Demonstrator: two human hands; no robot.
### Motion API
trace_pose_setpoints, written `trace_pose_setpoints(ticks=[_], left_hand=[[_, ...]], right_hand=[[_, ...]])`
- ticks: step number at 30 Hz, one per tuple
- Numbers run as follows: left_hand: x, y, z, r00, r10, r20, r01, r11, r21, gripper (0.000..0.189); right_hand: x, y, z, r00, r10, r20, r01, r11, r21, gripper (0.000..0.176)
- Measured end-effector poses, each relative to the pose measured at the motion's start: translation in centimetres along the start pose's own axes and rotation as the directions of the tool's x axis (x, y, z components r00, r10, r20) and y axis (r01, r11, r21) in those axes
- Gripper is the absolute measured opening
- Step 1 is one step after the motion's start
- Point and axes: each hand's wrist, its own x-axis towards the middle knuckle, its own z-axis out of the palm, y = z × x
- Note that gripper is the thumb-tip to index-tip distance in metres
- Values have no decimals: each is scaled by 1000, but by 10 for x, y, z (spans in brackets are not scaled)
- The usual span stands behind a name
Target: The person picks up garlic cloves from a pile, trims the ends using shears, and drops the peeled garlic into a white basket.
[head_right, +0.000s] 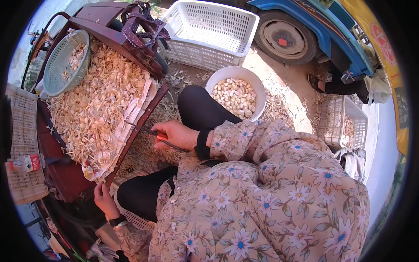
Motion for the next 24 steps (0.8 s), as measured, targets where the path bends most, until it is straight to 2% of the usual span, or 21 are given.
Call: trace_pose_setpoints(ticks=[1, 2, 4, 5, 6, 8, 9, 12, 13, 16, 17, 18, 19, 20, 21, 24], left_hand=[[28, 7, 21, 989, 145, 22, -142, 984, -107, 19], [51, 31, 42, 991, 93, 96, -73, 978, -197, 21], [101, 49, 82, 977, 201, 76, -173, 947, -271, 22], [120, 66, 96, 974, 203, 100, -173, 954, -244, 24], [133, 78, 107, 971, 201, 127, -171, 962, -214, 26], [159, 80, 126, 945, 286, 159, -303, 949, 92, 29], [167, 78, 133, 930, 320, 181, -357, 901, 247, 31], [162, 82, 140, 895, 389, 220, -447, 760, 472, 35], [147, 81, 137, 921, 350, 173, -390, 839, 380, 29], [140, 65, 123, 916, 315, 249, -400, 768, 500, 22], [137, 57, 119, 893, 380, 239, -449, 741, 499, 14], [137, 50, 114, 946, 238, 220, -297, 907, 298, 13], [138, 45, 109, 969, 87, 232, -108, 991, 78, 13], [136, 42, 106, 959, -59, 277, 102, 984, -143, 12], [129, 37, 106, 991, 68, 118, -27, 947, -320, 13], [106, 55, 89, 985, -68, 158, 162, 683, -712, 15]], right_hand=[[1, 5, 0, 1000, -13, -1, 13, 1000, -4, 33], [1, 11, -2, 1000, -27, -7, 27, 1000, -9, 34], [5, 25, -6, 999, -26, -36, 26, 1000, 8, 35], [6, 33, -7, 998, -6, -59, 8, 999, 33, 35], [4, 35, -9, 996, 19, -83, -14, 998, 62, 35], [2, 36, -13, 994, 17, -104, -11, 999, 53, 36], [2, 36, -14, 994, 17, -108, -12, 999, 52, 36], [1, 34, -14, 991, -47, -127, 40, 997, -60, 38], [-1, 35, -12, 993, -41, -107, 33, 997, -72, 38], [1, 31, -14, 997, -28, -73, 19, 993, -116, 39], [1, 29, -14, 997, -16, -78, 8, 994, -112, 39], [0, 28, -13, 997, -3, -83, -6, 994, -108, 39], [0, 27, -13, 997, 6, -71, -14, 993, -116, 38], [0, 27, -14, 998, 16, -60, -24, 992, -128, 38], [0, 27, -13, 998, 28, -48, -34, 990, -139, 37], [1, 27, -11, 999, 34, -37, -40, 988, -150, 38]])
